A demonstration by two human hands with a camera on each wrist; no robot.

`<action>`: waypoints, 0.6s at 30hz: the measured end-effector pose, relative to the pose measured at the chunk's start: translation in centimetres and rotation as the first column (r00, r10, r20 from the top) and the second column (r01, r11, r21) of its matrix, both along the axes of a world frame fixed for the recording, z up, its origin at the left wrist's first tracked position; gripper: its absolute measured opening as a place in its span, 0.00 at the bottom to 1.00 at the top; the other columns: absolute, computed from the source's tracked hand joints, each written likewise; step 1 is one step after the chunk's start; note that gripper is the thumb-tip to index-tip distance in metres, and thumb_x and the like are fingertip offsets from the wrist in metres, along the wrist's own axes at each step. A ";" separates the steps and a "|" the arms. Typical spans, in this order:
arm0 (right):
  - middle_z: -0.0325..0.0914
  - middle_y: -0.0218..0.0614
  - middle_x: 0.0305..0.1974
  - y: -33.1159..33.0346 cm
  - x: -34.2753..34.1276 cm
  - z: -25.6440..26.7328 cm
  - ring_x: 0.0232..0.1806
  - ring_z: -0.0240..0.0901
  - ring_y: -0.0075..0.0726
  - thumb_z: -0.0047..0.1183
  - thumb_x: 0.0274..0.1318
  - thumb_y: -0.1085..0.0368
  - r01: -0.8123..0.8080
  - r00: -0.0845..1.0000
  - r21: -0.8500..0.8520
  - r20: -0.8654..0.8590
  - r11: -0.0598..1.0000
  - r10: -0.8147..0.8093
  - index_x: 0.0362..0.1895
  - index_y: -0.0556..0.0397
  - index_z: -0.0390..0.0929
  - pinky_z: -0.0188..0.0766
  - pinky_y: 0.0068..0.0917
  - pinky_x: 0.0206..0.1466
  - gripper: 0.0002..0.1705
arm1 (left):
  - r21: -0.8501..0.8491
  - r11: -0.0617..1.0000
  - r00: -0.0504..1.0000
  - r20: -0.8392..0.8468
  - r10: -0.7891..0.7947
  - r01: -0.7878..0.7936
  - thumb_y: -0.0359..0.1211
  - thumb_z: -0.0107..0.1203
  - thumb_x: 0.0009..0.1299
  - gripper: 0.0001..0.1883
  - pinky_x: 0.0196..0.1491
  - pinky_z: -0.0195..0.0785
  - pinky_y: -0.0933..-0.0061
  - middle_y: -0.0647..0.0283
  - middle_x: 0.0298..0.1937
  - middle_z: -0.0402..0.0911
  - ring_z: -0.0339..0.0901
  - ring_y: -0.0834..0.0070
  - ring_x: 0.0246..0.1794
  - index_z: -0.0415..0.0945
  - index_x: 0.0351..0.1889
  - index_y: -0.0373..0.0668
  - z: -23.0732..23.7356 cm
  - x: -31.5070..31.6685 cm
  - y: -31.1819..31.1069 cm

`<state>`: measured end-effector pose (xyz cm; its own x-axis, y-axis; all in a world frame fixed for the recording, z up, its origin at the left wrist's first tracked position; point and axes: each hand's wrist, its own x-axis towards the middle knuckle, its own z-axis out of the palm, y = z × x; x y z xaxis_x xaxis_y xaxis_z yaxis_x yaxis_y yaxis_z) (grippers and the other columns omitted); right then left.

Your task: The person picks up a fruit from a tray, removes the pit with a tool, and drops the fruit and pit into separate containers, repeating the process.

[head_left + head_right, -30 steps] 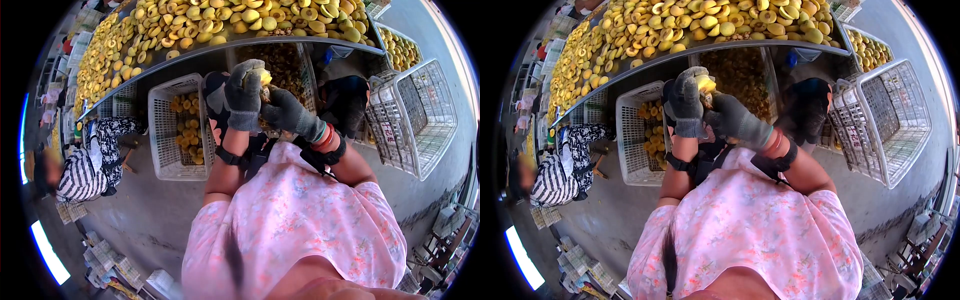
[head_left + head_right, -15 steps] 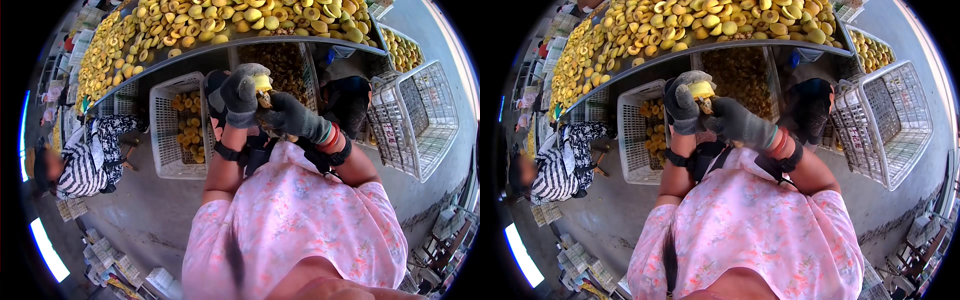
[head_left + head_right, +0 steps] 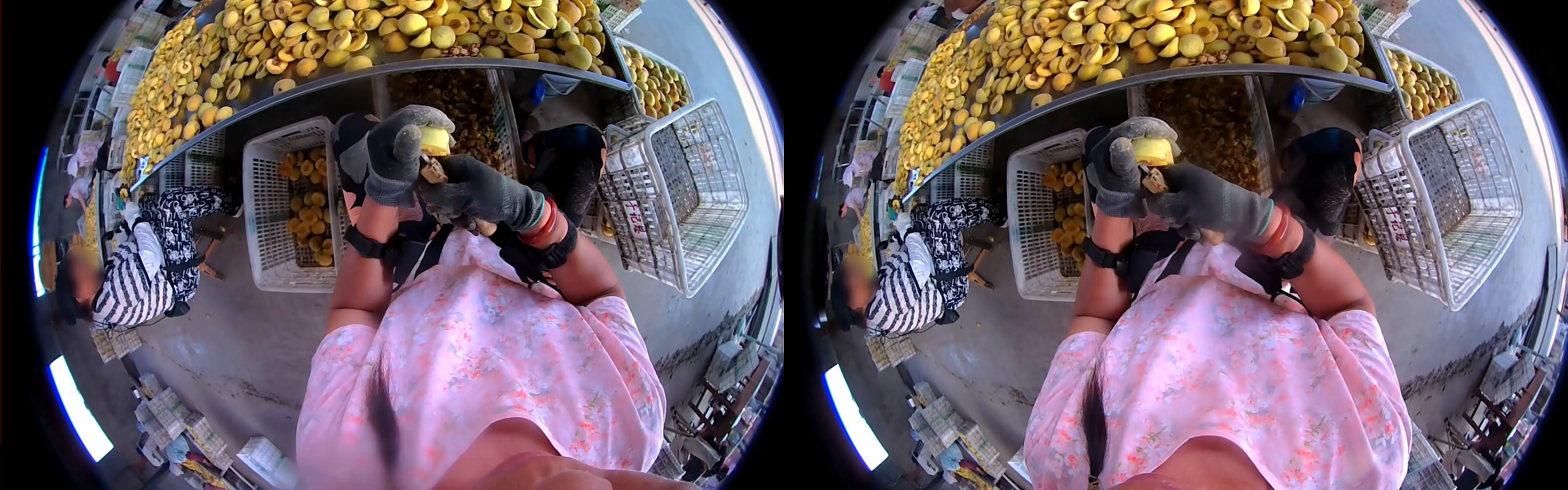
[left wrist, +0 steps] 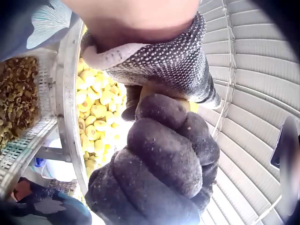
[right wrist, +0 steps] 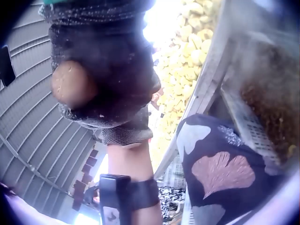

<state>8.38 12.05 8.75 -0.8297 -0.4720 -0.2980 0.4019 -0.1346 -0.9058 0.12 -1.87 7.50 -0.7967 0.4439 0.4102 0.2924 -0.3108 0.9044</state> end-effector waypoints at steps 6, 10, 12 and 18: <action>0.72 0.23 0.28 -0.2 -0.1 -0.2 0.25 0.66 0.16 0.53 0.59 0.61 -0.011 0.998 -0.091 0.063 0.996 0.017 0.43 0.52 0.73 0.64 0.18 0.25 0.11 | -0.025 1.000 0.995 0.099 -0.010 0.012 0.58 0.46 0.69 0.32 0.35 0.74 0.74 0.56 0.33 0.81 0.80 0.70 0.30 0.77 0.36 0.32 0.4 0.1 -0.4; 0.73 0.22 0.30 -1.6 -0.5 -3.4 0.27 0.68 0.17 0.54 0.59 0.62 0.084 0.960 0.096 -0.274 0.992 -0.055 0.45 0.52 0.72 0.66 0.22 0.26 0.12 | 0.022 0.999 0.968 0.247 0.036 -0.043 0.59 0.43 0.69 0.34 0.32 0.75 0.71 0.54 0.32 0.81 0.80 0.68 0.28 0.77 0.36 0.32 0.2 0.0 -0.1; 0.75 0.24 0.30 -2.1 -0.9 -4.9 0.26 0.70 0.23 0.54 0.58 0.63 0.195 0.860 0.161 -0.503 0.967 -0.089 0.45 0.54 0.73 0.68 0.26 0.27 0.13 | 0.038 0.997 0.942 0.331 0.056 -0.072 0.60 0.42 0.69 0.34 0.29 0.76 0.69 0.54 0.31 0.81 0.80 0.66 0.27 0.76 0.36 0.33 0.0 -0.2 0.1; 0.75 0.54 0.35 -1.9 -1.0 -2.1 0.36 0.72 0.61 0.52 0.52 0.63 0.271 0.804 0.577 -0.575 0.771 0.148 0.39 0.58 0.75 0.71 0.41 0.35 0.13 | 0.197 0.966 0.667 0.744 -0.035 -0.169 0.65 0.37 0.68 0.35 0.22 0.72 0.71 0.56 0.26 0.78 0.76 0.68 0.19 0.74 0.33 0.39 -0.4 -1.1 -0.4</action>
<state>7.37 10.14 6.62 -0.9528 -0.3020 0.0322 -0.1922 0.5173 -0.8339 -0.97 -2.25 7.10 -0.9038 0.3516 -0.2437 -0.4090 -0.5427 0.7336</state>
